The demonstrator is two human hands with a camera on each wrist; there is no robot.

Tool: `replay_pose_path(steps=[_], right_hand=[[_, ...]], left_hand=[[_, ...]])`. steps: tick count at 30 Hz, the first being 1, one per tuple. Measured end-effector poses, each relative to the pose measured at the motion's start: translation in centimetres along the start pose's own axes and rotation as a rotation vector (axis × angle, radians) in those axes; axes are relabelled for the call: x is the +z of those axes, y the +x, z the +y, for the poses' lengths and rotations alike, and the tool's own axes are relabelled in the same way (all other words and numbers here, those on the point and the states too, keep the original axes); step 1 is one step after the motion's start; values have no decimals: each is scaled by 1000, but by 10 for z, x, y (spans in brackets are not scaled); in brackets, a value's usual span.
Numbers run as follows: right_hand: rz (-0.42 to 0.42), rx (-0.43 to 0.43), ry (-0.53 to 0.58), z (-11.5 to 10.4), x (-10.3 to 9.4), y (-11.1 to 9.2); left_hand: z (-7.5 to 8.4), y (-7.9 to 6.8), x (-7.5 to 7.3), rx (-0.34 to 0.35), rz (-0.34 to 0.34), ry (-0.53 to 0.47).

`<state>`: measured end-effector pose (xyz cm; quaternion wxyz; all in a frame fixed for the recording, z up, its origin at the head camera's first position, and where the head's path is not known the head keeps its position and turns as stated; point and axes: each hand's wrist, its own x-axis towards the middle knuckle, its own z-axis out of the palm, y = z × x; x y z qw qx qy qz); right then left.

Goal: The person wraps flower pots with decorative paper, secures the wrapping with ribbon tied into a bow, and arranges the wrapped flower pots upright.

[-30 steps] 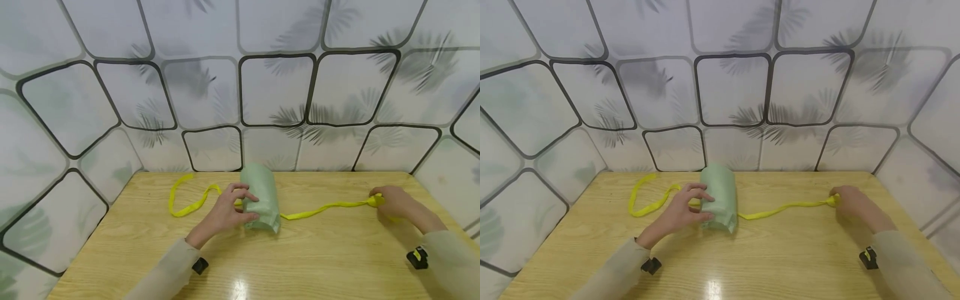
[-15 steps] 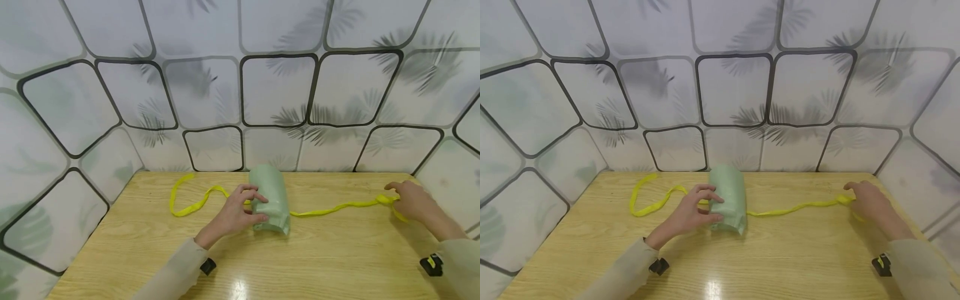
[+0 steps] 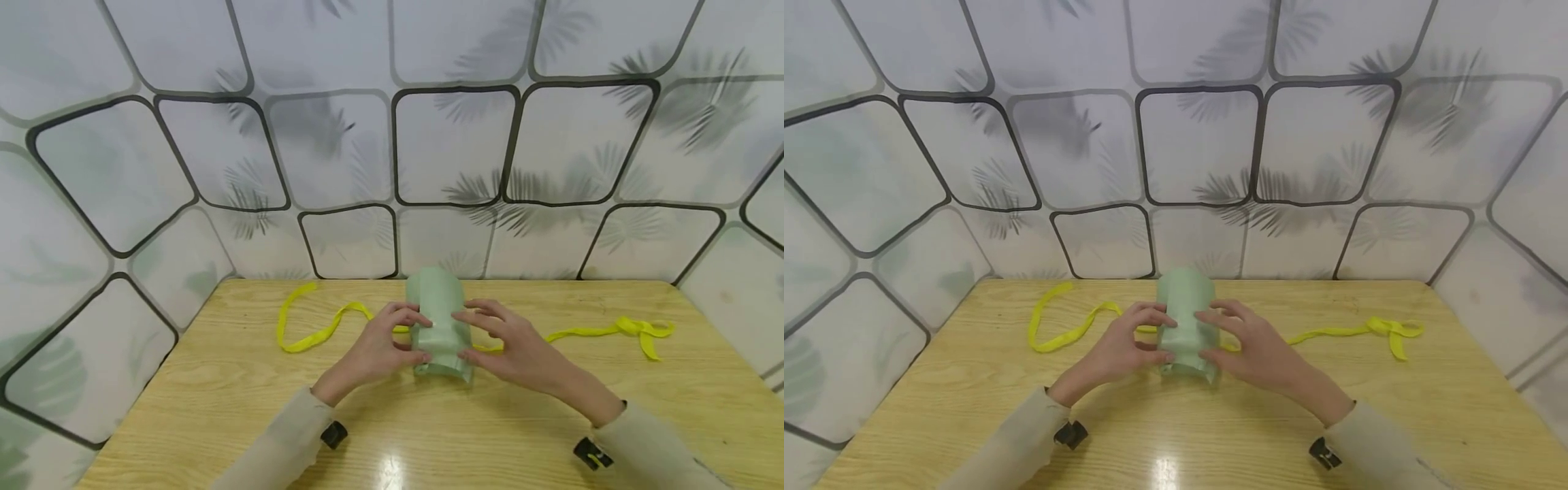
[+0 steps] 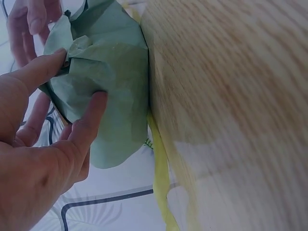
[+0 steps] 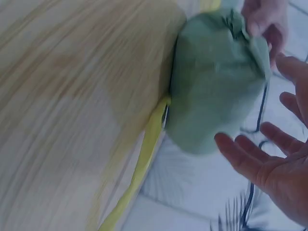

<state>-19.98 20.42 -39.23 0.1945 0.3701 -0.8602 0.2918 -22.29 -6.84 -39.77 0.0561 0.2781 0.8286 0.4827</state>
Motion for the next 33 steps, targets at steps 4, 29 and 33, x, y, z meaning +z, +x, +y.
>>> replay_pose_path(steps=[4, 29, 33], right_hand=[[-14, -35, -61, -10, 20, 14], [-19, 42, -167, -22, 32, 34], [-27, 37, -171, -22, 33, 34]], left_hand=[[-1, 0, 0, -16, -20, -3], [-74, -24, -100, -234, 18, 635], [-78, -36, -111, -277, 45, 659]])
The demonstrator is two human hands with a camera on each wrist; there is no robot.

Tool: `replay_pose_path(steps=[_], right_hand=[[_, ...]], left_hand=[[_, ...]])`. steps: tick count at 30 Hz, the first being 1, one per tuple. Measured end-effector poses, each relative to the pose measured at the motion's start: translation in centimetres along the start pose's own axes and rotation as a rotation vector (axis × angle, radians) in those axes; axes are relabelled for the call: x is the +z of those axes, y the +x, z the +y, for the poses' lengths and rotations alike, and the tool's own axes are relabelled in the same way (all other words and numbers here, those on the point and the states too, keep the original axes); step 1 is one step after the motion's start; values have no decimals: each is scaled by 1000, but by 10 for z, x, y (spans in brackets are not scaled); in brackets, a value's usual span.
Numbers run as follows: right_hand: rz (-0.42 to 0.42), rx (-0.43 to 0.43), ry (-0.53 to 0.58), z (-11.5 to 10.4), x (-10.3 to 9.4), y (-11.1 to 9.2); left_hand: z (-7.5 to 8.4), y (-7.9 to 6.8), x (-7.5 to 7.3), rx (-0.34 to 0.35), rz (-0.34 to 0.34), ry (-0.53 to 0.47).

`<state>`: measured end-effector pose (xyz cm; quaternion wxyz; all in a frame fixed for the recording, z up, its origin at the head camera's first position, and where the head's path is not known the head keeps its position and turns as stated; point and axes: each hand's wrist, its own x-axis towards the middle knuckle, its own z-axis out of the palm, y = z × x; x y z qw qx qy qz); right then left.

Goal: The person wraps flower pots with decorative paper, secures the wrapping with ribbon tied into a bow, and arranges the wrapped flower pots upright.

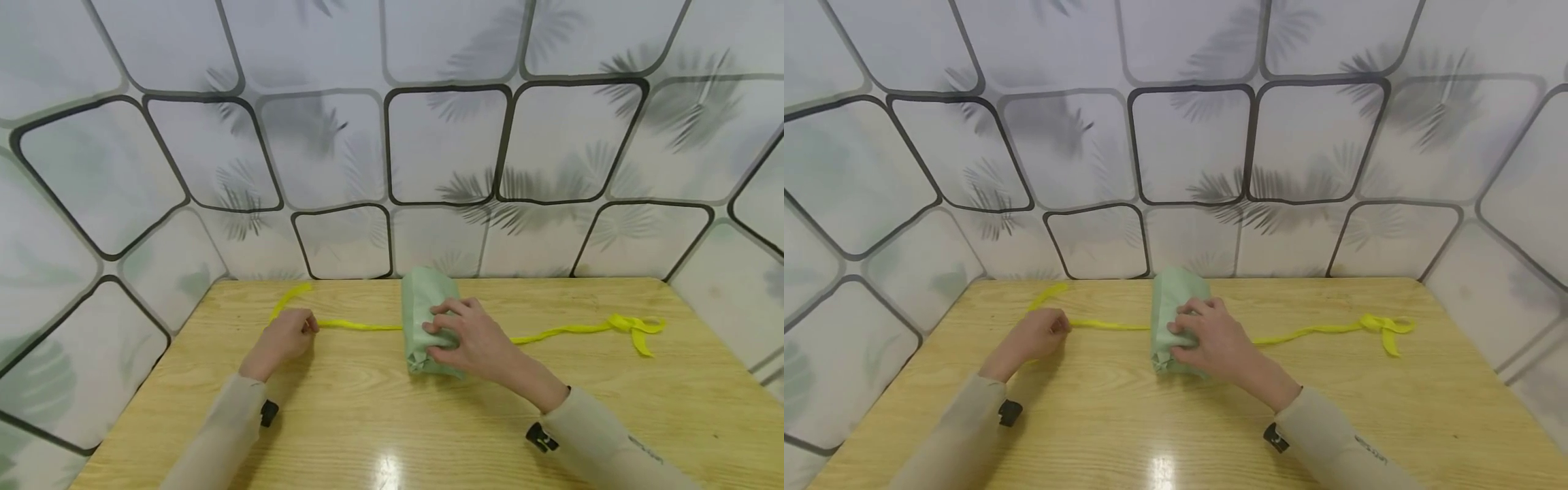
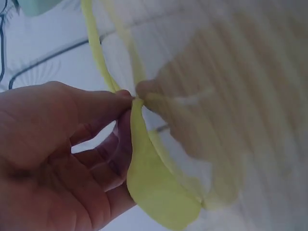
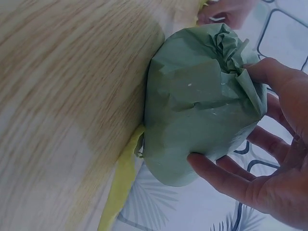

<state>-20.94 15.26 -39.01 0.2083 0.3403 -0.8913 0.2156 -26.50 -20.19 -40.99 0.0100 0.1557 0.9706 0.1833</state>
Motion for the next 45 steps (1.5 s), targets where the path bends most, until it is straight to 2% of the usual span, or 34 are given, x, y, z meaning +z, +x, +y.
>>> replay_pose_path(steps=[6, 14, 19, 20, 22, 25, 27, 29, 34, 37, 41, 45], right_hand=[[-12, -11, 5, 0, 0, 0], [-1, -13, 6, 0, -1, 0], [-6, -3, 14, 0, 0, 0], [-6, -1, 13, 0, 0, -1], [-7, 0, 10, 0, 1, -1], [-3, 2, 10, 0, 0, -1], [-2, 1, 14, -1, 0, -1], [-2, 1, 18, -1, -1, -1], [-4, -3, 14, 0, -1, -1], [-6, -8, 12, 0, -1, 0], [-11, -5, 10, 0, -1, 0], [-16, 2, 13, 0, -1, -1]], left_hand=[[-19, -17, -18, -111, -19, 5], [-34, -33, -38, -153, -34, 24], [-46, -36, -45, -160, -126, -61], [-48, -35, -47, -171, -126, -74], [-50, -34, -52, -213, -76, -96], [-54, -31, -56, -288, 67, -85], [-57, -28, -56, -319, 130, -75], [-62, -25, -54, -327, 125, -61], [-72, -19, -45, -301, 33, -10], [-74, -17, -42, -287, 14, 36], [-69, -16, -40, -260, 57, 61], [-54, -15, -44, -232, 128, -11]])
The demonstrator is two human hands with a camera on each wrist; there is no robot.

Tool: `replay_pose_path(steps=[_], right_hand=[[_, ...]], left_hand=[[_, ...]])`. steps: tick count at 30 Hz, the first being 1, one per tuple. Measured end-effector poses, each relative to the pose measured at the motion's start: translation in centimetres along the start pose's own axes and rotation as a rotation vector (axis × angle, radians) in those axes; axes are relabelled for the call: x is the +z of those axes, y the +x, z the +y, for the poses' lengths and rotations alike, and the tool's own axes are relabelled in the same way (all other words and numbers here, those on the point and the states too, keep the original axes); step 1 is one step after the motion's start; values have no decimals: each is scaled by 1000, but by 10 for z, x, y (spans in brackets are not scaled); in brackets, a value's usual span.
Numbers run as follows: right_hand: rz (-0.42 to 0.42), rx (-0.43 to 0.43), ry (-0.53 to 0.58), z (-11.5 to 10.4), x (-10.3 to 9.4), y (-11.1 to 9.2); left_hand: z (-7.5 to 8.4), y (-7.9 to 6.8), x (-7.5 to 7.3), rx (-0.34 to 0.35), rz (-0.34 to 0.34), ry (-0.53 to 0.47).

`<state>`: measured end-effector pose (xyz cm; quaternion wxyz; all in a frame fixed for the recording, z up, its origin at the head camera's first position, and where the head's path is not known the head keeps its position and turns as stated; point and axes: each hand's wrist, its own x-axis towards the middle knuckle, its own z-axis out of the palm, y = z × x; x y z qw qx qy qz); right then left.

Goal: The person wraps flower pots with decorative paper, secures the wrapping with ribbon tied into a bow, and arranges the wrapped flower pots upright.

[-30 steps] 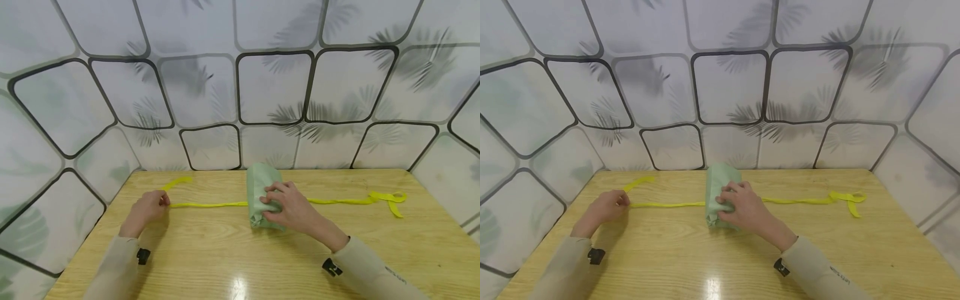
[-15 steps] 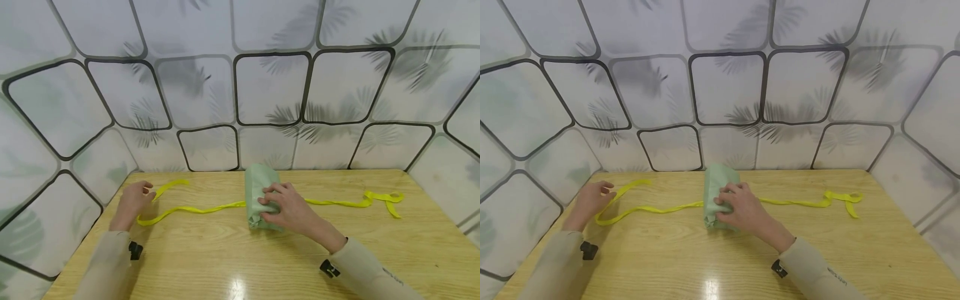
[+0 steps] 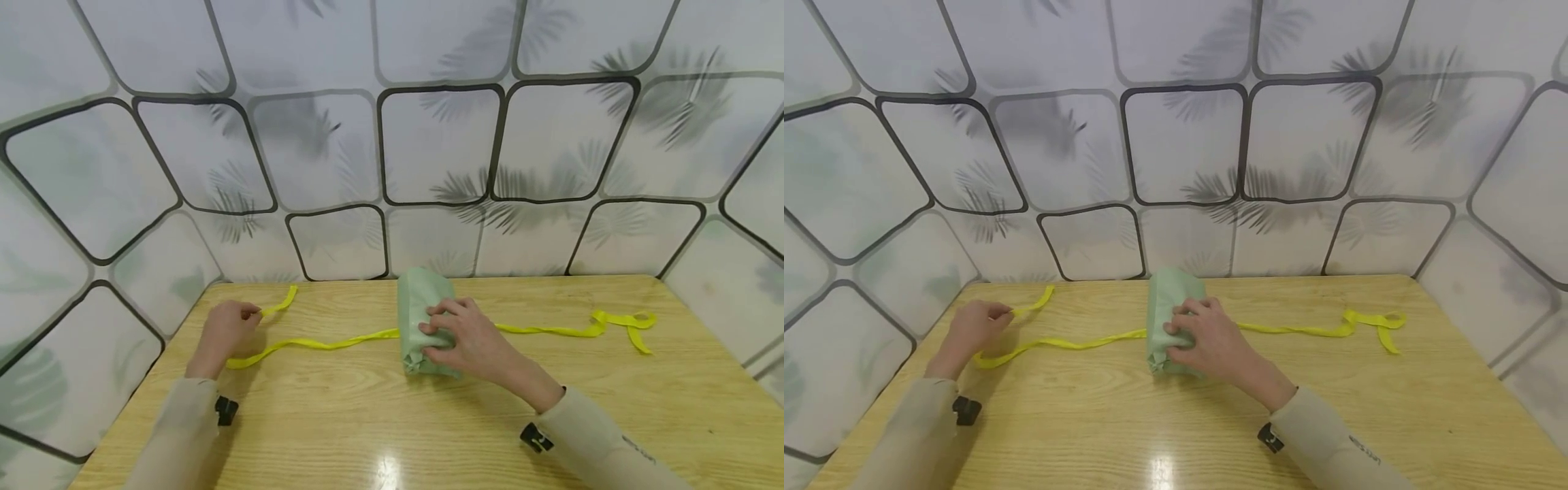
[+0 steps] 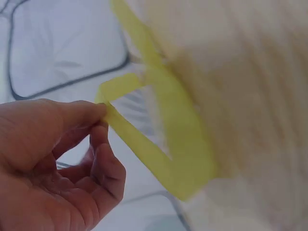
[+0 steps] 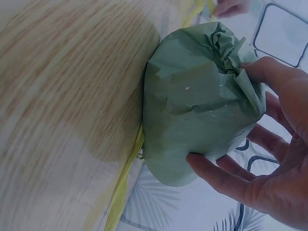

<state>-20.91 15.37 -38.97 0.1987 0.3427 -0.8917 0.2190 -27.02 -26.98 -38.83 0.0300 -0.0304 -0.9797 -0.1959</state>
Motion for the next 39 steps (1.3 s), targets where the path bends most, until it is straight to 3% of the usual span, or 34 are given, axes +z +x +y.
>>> replay_pose_path(steps=[6, 10, 14, 19, 27, 29, 33, 36, 39], right_hand=[[2, 3, -1, -1, 0, 0], [1, 12, 0, -1, 1, 0], [-4, 22, -4, -1, 1, 0], [-1, 23, 2, 0, 1, 1], [17, -4, 12, 1, 2, 0], [19, -6, 16, 1, 1, 0], [15, 6, 29, 1, 1, 0], [6, 14, 28, 0, 1, 0], [1, 15, 17, 0, 1, -1]], left_hand=[[47, -6, -10, 89, 89, -201], [81, -7, -8, 150, 120, -369], [116, -4, -4, 207, 90, -501], [156, 0, -1, 297, 43, -586], [207, 10, 8, 399, 25, -784], [216, 13, 11, 436, 1, -800], [222, 18, 20, 514, -102, -705], [214, 17, 28, 515, -134, -620], [199, 10, 34, 506, -108, -562]])
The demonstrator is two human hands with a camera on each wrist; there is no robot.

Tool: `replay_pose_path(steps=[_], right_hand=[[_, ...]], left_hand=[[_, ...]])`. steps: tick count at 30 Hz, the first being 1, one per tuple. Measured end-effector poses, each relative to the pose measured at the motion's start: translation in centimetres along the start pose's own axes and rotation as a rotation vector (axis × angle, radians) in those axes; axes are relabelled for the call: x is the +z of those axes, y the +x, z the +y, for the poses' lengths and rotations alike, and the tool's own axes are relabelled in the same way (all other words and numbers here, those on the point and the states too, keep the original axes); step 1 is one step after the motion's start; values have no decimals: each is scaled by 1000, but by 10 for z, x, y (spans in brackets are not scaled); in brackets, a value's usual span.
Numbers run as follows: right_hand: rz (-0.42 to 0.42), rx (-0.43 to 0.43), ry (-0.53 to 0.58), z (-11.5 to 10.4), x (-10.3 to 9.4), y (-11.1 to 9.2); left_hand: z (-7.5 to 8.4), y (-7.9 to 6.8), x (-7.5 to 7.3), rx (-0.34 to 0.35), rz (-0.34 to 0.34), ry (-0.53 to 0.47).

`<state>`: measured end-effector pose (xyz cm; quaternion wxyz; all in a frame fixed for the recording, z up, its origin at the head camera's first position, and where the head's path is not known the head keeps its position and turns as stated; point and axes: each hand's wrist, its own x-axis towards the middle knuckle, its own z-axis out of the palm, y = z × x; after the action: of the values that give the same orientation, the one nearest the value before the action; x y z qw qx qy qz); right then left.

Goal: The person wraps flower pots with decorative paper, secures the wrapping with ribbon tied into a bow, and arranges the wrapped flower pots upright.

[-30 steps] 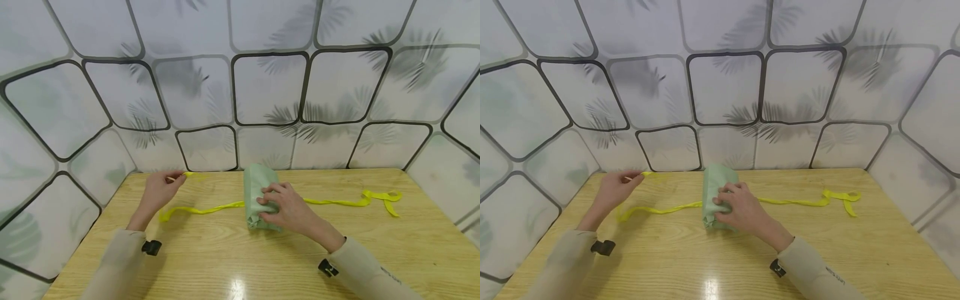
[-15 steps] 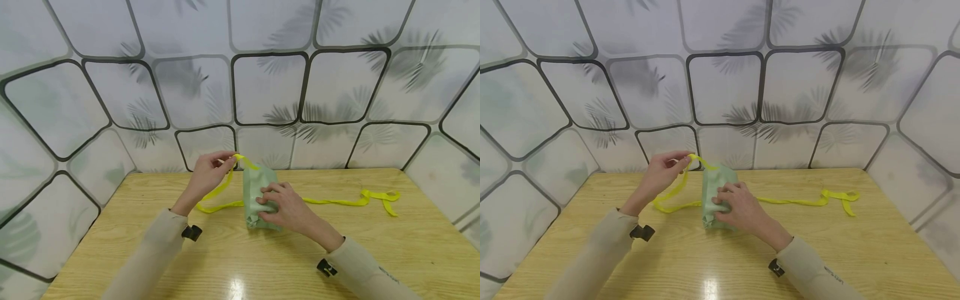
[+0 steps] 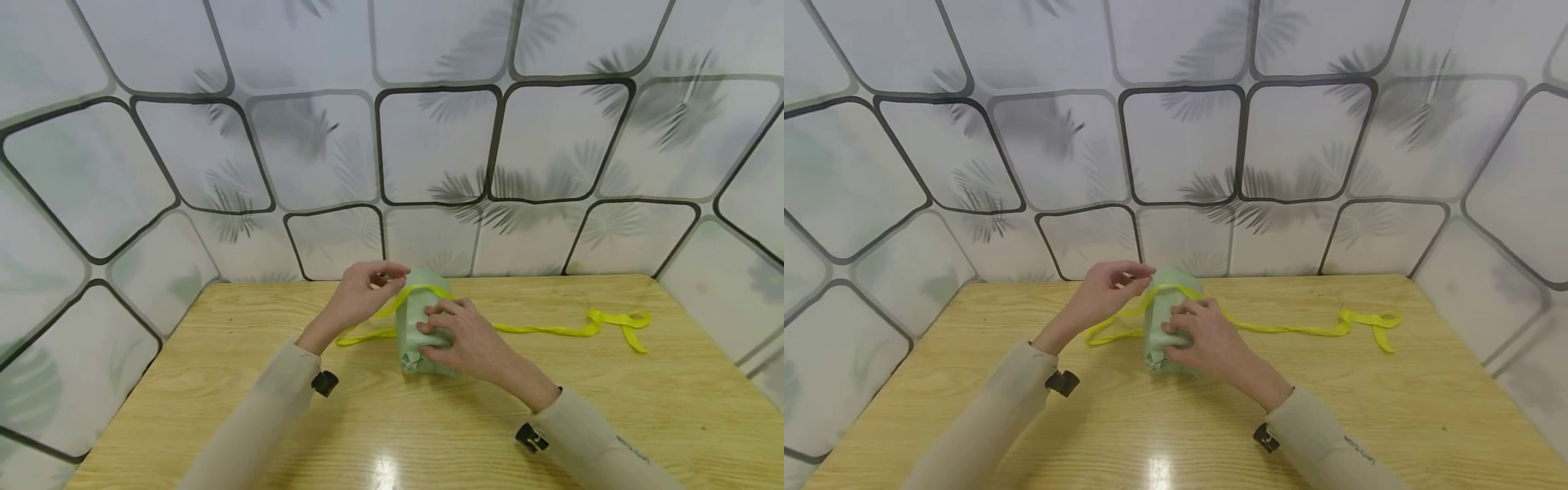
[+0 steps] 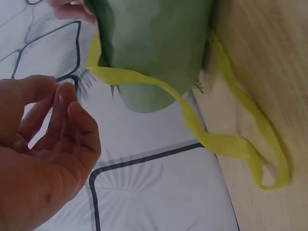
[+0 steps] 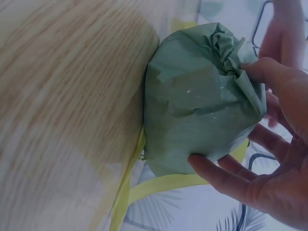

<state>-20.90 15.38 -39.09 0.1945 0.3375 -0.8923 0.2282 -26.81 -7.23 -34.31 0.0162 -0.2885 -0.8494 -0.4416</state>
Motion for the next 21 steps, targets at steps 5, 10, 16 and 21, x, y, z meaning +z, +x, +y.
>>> replay_pose_path(steps=[5, 10, 16, 21], right_hand=[[-12, 7, -15, 0, -1, 1], [-17, 24, -10, 1, -3, 1], [-21, 18, -23, 1, -3, 1], [-63, 21, 39, 0, -7, 0]], left_hand=[[-15, -30, 6, 151, -51, 103], [-18, -47, 19, 397, -72, 180], [-18, -51, 31, 425, -76, 225], [-18, -53, 36, 452, -32, 290]])
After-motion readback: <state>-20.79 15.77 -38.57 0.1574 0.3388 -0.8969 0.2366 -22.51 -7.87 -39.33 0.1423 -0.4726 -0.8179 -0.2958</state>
